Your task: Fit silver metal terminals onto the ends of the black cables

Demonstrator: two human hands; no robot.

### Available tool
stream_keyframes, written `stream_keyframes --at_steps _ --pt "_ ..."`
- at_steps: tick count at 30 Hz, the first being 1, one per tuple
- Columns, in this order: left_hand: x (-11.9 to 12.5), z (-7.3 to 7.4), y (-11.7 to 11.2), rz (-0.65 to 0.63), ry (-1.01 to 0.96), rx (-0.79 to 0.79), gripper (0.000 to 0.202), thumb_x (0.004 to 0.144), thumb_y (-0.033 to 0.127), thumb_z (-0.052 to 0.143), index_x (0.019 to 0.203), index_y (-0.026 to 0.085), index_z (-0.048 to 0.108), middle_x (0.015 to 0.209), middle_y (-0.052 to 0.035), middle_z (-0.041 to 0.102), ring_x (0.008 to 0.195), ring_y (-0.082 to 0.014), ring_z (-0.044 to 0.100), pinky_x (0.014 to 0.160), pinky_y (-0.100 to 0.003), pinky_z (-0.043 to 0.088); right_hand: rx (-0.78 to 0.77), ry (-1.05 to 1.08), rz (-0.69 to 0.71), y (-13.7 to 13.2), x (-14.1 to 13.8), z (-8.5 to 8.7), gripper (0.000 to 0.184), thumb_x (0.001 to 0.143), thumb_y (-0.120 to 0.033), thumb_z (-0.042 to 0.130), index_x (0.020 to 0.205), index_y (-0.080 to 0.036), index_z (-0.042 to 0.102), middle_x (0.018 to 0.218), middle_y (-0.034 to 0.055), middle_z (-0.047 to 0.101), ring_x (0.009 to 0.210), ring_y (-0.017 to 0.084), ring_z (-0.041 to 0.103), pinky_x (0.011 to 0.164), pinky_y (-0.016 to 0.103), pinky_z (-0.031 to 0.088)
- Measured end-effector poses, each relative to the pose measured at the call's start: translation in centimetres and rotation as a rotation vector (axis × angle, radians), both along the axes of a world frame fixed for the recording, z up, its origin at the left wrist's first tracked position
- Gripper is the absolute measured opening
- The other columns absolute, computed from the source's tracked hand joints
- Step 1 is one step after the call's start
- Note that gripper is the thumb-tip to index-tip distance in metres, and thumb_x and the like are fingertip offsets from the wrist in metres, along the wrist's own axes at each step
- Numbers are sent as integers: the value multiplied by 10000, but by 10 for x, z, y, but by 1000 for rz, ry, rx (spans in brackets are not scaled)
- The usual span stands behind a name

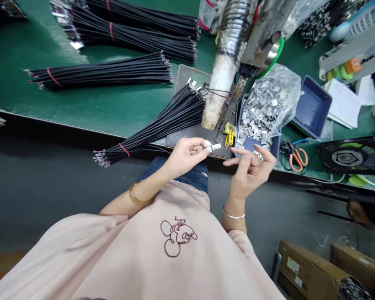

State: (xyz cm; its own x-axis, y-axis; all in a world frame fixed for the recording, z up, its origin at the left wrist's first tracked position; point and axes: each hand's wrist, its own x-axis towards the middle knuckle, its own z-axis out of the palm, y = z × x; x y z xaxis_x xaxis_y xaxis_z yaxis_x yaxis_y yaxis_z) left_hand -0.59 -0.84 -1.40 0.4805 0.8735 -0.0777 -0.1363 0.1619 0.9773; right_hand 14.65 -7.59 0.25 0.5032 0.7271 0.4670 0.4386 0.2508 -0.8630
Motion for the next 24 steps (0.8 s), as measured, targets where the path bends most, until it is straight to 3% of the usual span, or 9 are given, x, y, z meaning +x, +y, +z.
stream_keyframes --at_steps 2,4,6,15,24 --pt "2 -1 1 18 -10 -6 146 810 262 674 819 116 669 558 67 386 485 -44 299 471 -200 205 -60 -115 32 -1 -1 -5 84 965 -196 589 1037 -239 596 967 -3 785 685 109 748 660 253 601" --pt "3 -1 3 46 -21 -7 129 793 253 697 795 127 671 562 56 434 487 -49 340 469 -194 236 -82 -226 88 1 -1 -11 69 924 -175 653 965 -228 634 1035 23 787 906 160 781 801 299 632" --pt "5 -1 4 75 -21 -1 124 781 249 722 758 140 669 569 41 481 501 -59 400 470 -189 276 -83 -315 130 4 -1 -15 66 907 -164 668 931 -222 647 1089 40 782 998 178 769 834 318 636" --pt "8 3 9 128 0 3 150 774 264 766 741 149 677 605 19 565 540 -75 517 475 -178 358 -20 -436 106 14 -5 -14 67 909 -168 650 882 -228 641 1020 32 775 1030 193 750 894 390 612" --pt "7 10 13 113 19 -30 155 739 262 756 715 142 661 575 27 524 512 -59 429 470 -186 302 -40 -453 128 10 -5 -9 78 897 -178 642 869 -246 615 1110 46 765 1004 189 747 881 406 629"
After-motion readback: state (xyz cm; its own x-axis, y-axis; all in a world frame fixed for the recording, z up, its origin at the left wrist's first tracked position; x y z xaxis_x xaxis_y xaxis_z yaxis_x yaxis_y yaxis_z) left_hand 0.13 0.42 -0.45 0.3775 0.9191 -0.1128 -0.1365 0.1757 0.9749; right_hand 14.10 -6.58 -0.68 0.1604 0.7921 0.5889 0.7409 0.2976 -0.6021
